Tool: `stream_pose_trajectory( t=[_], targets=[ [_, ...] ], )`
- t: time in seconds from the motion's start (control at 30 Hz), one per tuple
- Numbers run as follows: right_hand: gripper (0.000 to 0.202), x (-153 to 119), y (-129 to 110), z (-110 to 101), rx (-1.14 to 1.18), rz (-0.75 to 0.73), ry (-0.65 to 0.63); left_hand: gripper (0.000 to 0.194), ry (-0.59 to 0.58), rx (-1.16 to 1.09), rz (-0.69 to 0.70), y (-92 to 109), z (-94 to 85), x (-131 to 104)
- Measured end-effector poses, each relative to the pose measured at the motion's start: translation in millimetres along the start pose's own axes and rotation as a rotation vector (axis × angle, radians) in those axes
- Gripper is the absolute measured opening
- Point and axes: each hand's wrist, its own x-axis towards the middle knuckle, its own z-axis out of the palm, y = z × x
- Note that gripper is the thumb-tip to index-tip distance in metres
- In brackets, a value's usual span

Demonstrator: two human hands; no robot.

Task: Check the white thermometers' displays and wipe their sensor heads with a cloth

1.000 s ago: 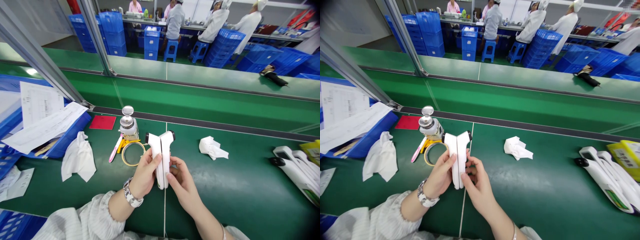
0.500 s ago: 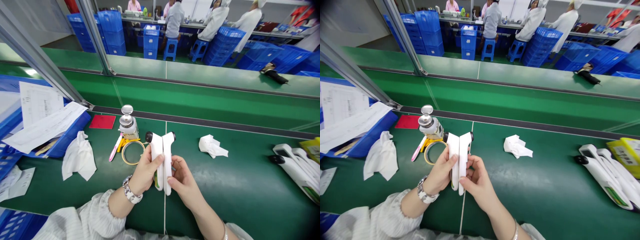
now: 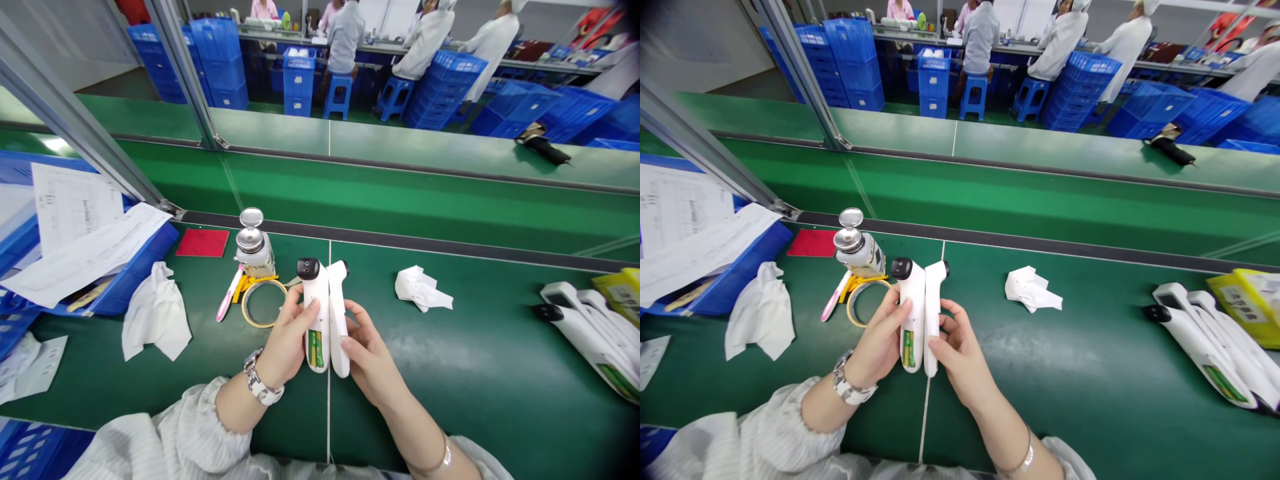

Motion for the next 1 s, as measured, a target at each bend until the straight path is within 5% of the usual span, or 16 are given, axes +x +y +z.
stream_pose_trajectory(
  t=[0.33, 0.57, 1.0],
  targets=[
    [0.056, 0.2, 3.7, -2.0, -0.145, -0.109, -0.033, 0.034, -0.039, -0.02, 0.051, 0.2, -1.6, 2.9],
    [0.026, 0.3, 2.1, -6.4, -0.222, -0.198, 0.047, 0.031, -0.128, -0.072, -0.005, -2.2, -1.4, 3.2],
    [0.029, -2.9, 5.5, -1.8, -0.315, -0.18, 0.017, 0.025, -0.104, -0.04, 0.044, 0.6, -2.5, -0.3]
  ],
)
